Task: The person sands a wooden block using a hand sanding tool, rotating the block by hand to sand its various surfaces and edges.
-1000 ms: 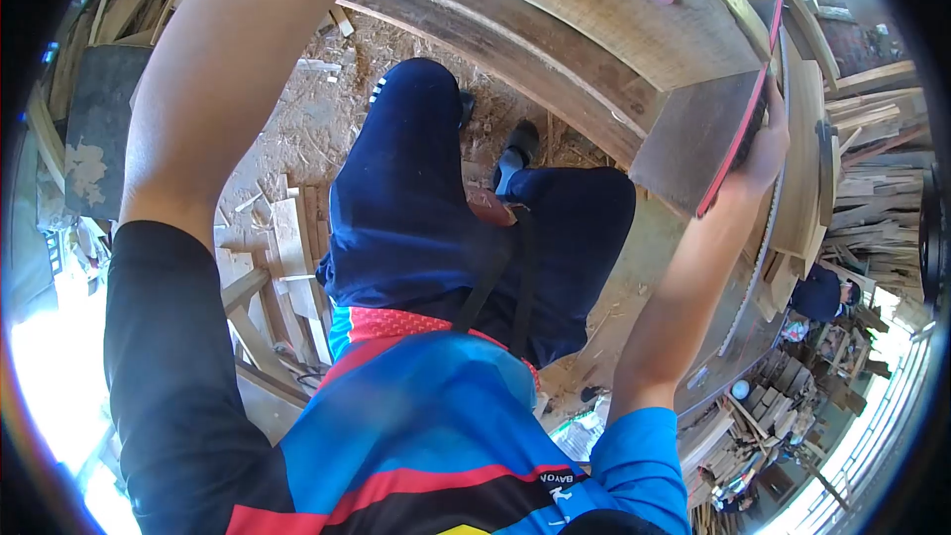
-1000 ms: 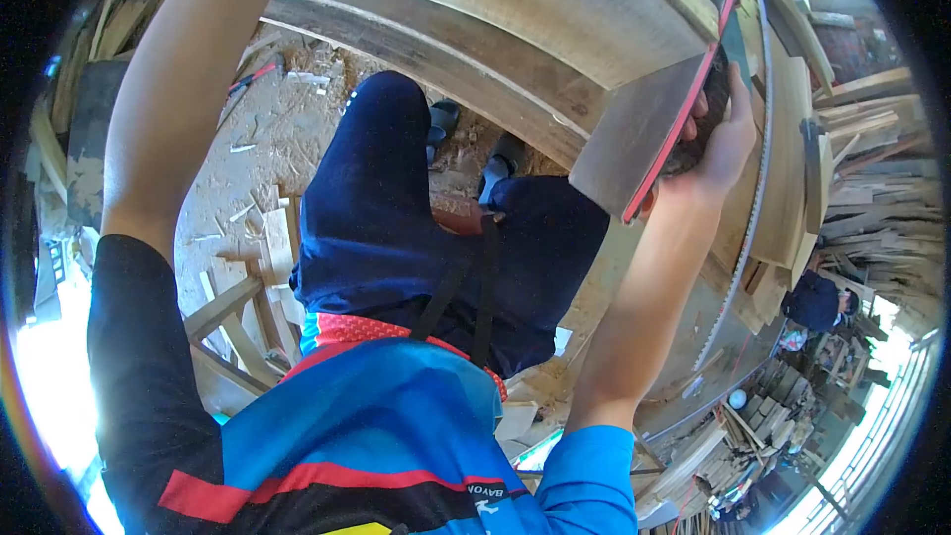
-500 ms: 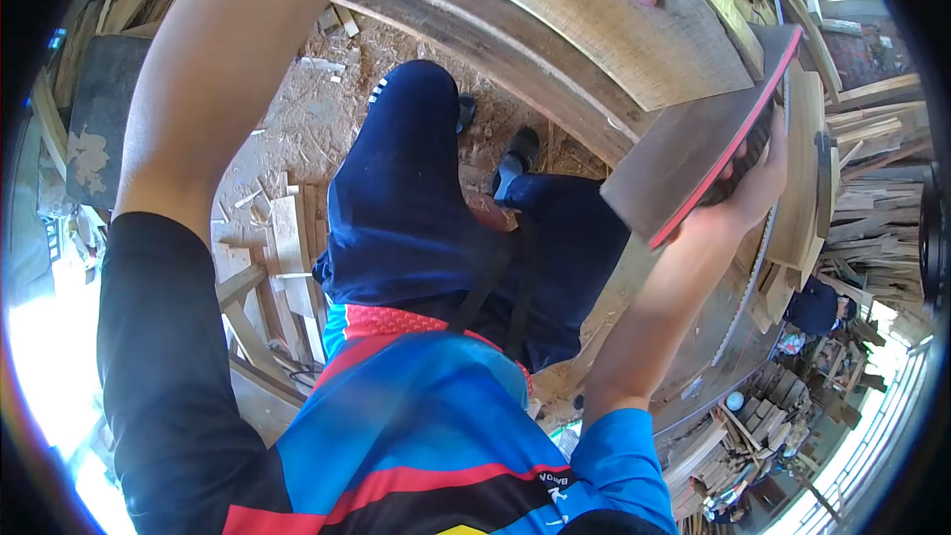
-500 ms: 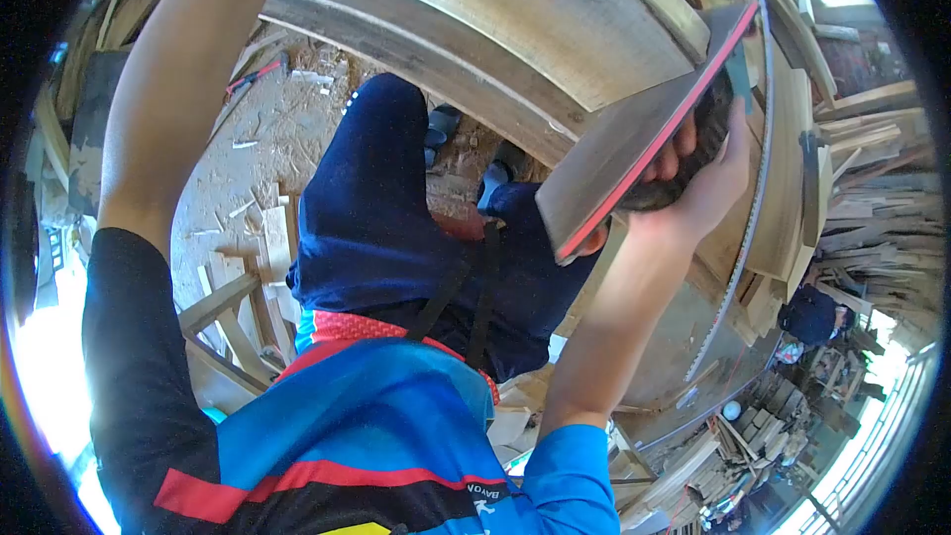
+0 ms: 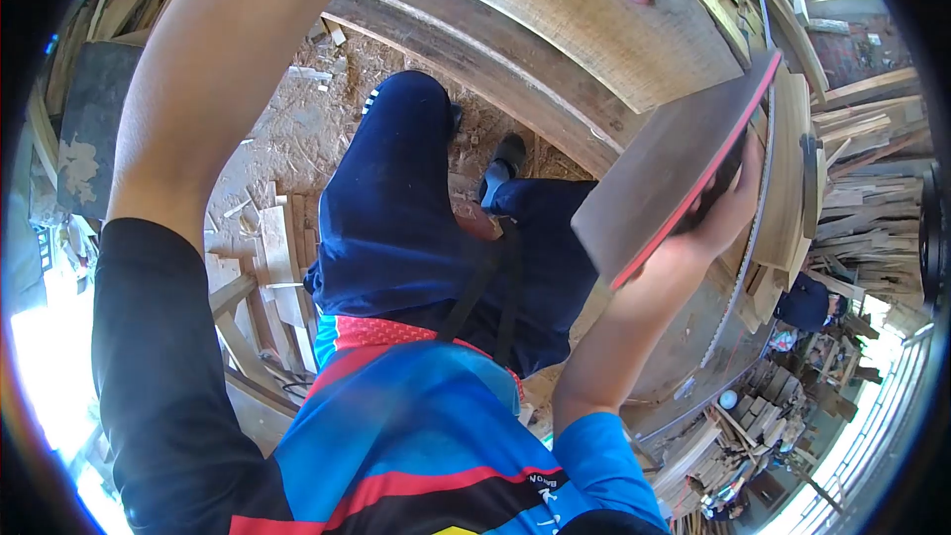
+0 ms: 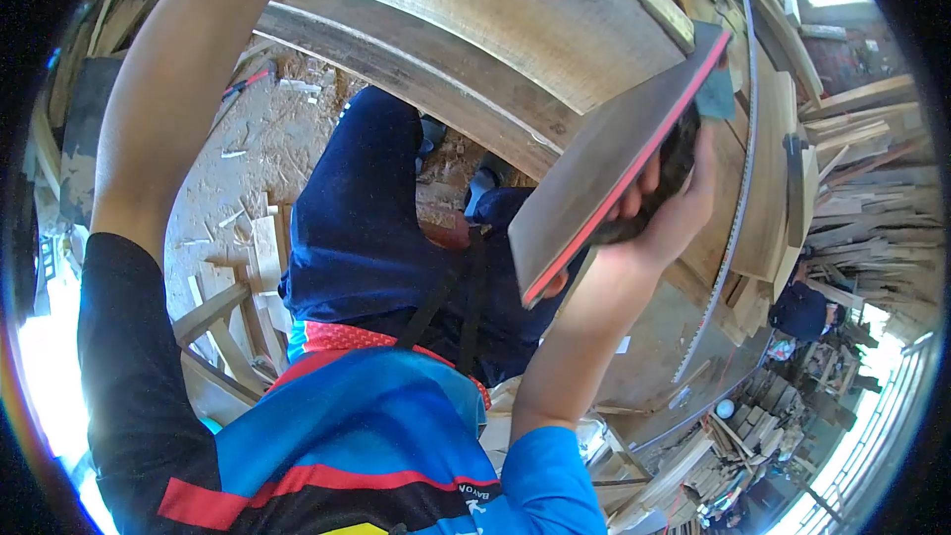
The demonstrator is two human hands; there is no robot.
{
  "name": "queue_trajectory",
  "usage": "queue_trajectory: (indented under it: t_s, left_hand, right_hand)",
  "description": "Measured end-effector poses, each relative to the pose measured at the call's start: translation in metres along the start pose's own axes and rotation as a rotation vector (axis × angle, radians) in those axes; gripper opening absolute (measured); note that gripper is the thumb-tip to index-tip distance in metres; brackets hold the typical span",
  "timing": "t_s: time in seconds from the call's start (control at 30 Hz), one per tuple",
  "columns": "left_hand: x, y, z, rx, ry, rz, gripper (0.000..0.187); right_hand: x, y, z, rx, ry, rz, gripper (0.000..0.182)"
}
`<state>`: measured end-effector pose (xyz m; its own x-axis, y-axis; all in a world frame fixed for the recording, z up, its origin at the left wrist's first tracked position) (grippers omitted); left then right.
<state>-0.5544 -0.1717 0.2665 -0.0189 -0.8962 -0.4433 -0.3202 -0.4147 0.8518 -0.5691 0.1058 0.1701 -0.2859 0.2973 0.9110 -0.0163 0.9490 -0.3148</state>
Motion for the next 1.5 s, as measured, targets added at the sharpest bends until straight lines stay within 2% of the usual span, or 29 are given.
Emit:
queue_trajectory:
  t_s: [0.1,0.17,0.27,0.3,0.37,0.43,0.57,0.6,0.67,0.73,0.77,0.87,0.93,0.97,1.07,1.2,1.23,1.4,1.5]
  left_hand:
    - [0.009,-0.005,0.021,-0.096,0.104,0.181,0.083]
    - [-0.001,-0.004,0.011,-0.044,0.162,0.197,0.085]
    - [0.012,-0.009,0.025,-0.057,0.148,0.164,0.089]
    - [0.015,-0.009,0.029,-0.076,0.157,0.168,0.09]
    - [0.012,-0.004,0.025,-0.12,0.252,0.235,0.09]
    - [0.007,0.003,0.009,-0.076,0.099,0.113,0.088]
    - [-0.002,-0.007,-0.002,-0.077,0.131,0.12,0.085]
    - [-0.003,-0.01,-0.001,-0.077,0.13,0.119,0.084]
    - [0.004,-0.01,0.008,-0.097,0.087,0.081,0.082]
    - [0.006,-0.014,0.02,-0.142,0.101,0.083,0.079]
    - [0.009,-0.007,0.022,-0.115,0.146,0.111,0.079]
    - [-0.016,-0.007,-0.017,-0.137,0.054,0.134,0.085]
    - [-0.007,-0.007,-0.004,-0.111,0.08,0.049,0.088]
    - [-0.001,-0.008,0.005,-0.099,0.098,0.032,0.09]
    - [0.02,-0.007,0.038,-0.108,0.147,0.107,0.096]
    - [-0.007,-0.004,-0.012,-0.133,0.061,0.082,0.107]
    - [-0.004,0.002,-0.012,-0.094,0.018,-0.011,0.108]
    - [0.006,-0.001,0.015,-0.144,0.154,0.092,0.111]
    - [0.008,-0.002,0.017,-0.126,0.041,0.051,0.109]
  right_hand:
    - [0.0,-0.006,0.013,0.079,0.048,0.072,0.044]
    - [0.01,-0.01,0.025,0.054,0.06,0.076,0.044]
    - [0.023,-0.017,0.055,0.256,0.024,0.138,0.045]
    - [0.021,-0.015,0.052,0.164,0.056,0.068,0.044]
    - [0.008,-0.009,0.014,0.127,0.09,0.003,0.043]
    - [0.008,-0.018,0.008,0.097,0.152,-0.015,0.043]
    - [0.009,-0.019,0.018,-0.09,0.251,0.036,0.043]
    - [0.014,-0.016,0.035,0.077,0.195,0.109,0.042]
    - [0.017,-0.015,0.05,0.14,0.165,0.105,0.04]
    - [0.018,-0.015,0.044,-0.067,0.208,-0.091,0.04]
    - [0.01,-0.009,0.036,-0.056,0.214,-0.093,0.04]
    - [-0.01,0.006,0.029,0.055,0.189,-0.054,0.039]
    - [-0.011,-0.001,0.03,0.115,0.163,-0.025,0.037]
    - [-0.006,-0.005,0.037,0.055,0.138,-0.034,0.036]
    - [0.002,-0.009,0.061,0.062,0.114,0.001,0.035]
    - [0.0,-0.011,0.045,0.032,0.07,-0.041,0.037]
    - [-0.008,-0.008,0.034,0.002,0.043,-0.043,0.037]
    - [-0.022,0.006,0.023,0.063,0.001,-0.007,0.039]
    - [-0.014,0.005,0.049,0.074,0.001,-0.075,0.039]
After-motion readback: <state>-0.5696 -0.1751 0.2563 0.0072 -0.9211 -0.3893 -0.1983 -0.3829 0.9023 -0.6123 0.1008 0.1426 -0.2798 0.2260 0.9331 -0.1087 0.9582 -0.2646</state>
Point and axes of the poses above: each hand's wrist, its own z-axis towards the middle knuckle, its own y-axis out of the back of the hand, x = y × z, the point moved 3 cm from there along z, towards the middle knuckle, and after that the axes turned 7 degrees about y, right-handed, at the moved point
